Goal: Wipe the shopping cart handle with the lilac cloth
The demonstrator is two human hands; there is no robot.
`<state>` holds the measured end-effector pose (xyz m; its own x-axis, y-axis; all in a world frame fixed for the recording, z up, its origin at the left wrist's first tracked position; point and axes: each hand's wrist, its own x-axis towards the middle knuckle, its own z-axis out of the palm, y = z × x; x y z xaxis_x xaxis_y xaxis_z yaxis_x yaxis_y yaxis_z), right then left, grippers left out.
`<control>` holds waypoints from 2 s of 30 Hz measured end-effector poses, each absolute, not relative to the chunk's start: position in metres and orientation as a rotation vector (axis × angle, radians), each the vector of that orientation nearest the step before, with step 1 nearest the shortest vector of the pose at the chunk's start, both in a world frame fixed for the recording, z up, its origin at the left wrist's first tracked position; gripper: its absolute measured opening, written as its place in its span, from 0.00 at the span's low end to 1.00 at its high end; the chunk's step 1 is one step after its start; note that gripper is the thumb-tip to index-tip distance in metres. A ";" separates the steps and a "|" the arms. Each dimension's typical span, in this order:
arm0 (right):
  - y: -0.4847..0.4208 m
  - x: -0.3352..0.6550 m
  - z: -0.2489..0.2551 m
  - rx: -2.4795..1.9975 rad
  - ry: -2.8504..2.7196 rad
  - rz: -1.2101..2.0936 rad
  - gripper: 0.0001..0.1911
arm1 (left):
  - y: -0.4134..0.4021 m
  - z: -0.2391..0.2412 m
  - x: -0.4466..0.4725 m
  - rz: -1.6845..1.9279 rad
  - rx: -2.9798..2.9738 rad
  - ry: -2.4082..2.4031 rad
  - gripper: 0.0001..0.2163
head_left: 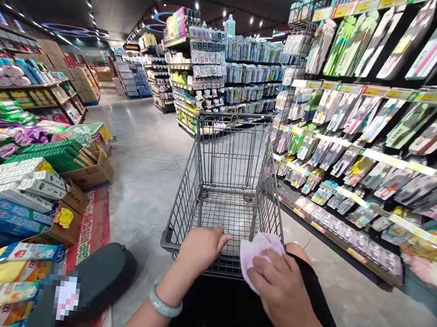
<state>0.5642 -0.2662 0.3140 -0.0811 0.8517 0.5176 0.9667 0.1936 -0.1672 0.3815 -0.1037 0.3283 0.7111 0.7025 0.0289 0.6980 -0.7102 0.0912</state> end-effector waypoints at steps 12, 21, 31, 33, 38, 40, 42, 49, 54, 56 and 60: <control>-0.274 0.573 0.300 -1.538 -1.843 -0.474 0.16 | -0.139 0.330 0.440 0.210 2.833 0.940 0.24; -0.276 0.587 0.302 -1.751 -1.795 -0.445 0.17 | -0.138 0.321 0.445 0.100 2.888 0.966 0.33; -0.267 0.598 0.303 -1.813 -1.712 -0.447 0.16 | -0.132 0.317 0.446 0.141 2.857 0.972 0.35; -0.267 0.587 0.303 -1.725 -1.846 -0.442 0.15 | -0.130 0.318 0.445 0.138 2.864 0.966 0.35; -0.259 0.602 0.298 -1.751 -1.781 -0.417 0.15 | -0.124 0.320 0.440 0.123 2.874 0.983 0.35; -0.253 0.614 0.298 -1.825 -1.657 -0.396 0.16 | -0.121 0.320 0.440 0.125 2.880 0.989 0.35; -0.250 0.614 0.301 -1.813 -1.672 -0.373 0.16 | -0.119 0.320 0.439 0.126 2.883 0.992 0.35; -0.237 0.597 0.309 -1.648 -1.967 -0.310 0.14 | -0.107 0.323 0.428 0.084 2.897 0.988 0.35; -0.221 0.604 0.312 -1.798 -1.774 -0.263 0.15 | -0.101 0.327 0.421 0.040 2.882 1.039 0.33; -0.226 0.590 0.312 -1.715 -1.902 -0.242 0.15 | -0.101 0.328 0.419 0.022 2.881 1.067 0.32; -0.235 0.576 0.306 -1.621 -1.983 -0.214 0.15 | -0.100 0.326 0.416 0.025 2.893 1.128 0.30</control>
